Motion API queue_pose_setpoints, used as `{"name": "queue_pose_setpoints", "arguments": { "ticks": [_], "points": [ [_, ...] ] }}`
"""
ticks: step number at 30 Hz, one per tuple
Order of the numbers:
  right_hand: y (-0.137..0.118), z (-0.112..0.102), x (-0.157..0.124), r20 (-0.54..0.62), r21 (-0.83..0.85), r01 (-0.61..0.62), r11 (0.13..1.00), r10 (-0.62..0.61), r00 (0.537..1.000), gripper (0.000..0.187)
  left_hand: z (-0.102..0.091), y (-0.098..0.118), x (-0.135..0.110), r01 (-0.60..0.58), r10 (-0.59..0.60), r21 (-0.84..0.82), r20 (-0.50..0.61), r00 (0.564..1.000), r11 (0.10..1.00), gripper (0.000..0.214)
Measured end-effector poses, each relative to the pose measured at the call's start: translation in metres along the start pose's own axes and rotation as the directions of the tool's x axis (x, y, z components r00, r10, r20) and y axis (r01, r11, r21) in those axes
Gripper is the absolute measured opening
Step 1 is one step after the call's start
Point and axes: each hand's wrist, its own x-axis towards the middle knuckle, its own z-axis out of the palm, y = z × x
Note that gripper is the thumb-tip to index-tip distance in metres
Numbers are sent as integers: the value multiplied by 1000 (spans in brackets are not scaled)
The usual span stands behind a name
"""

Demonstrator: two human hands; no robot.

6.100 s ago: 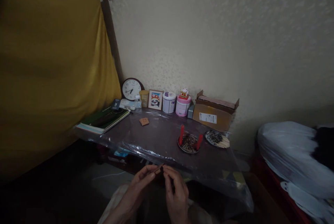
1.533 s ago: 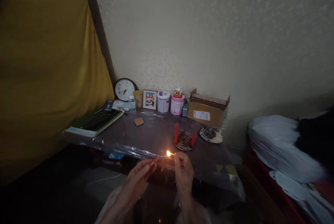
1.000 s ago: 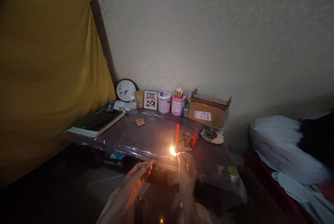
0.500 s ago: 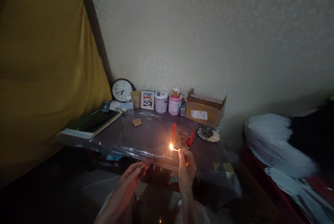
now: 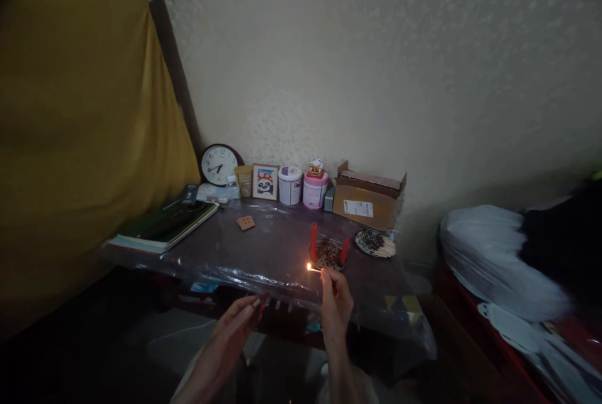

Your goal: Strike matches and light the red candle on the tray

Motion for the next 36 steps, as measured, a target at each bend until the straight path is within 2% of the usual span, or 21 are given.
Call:
{"name": "queue_pose_setpoints", "arguments": {
  "ticks": [12, 19, 25, 32, 36],
  "points": [
    [1, 0, 1, 9, -27, -73, 997, 73, 997, 23, 0, -2, -1, -2, 3, -18, 44, 999, 1000, 18],
    [-3, 2, 3, -17, 47, -108, 993, 109, 994, 21, -1, -1, -2, -6, 6, 4, 17, 1000, 1000, 21],
    [-5, 2, 4, -17, 77, -132, 988, 134, 991, 24, -3, -2, -4, 8, -8, 12, 37, 999, 1000, 21],
    [2, 3, 7, -12, 146, -173, 974, 176, 984, 27, 0, 0, -3, 46, -46, -7, 8, 999, 999, 22],
    [3, 4, 7, -10, 188, -211, 959, 217, 976, 27, -1, -2, -4, 34, -34, -15, 34, 999, 999, 20]
  ]
}}
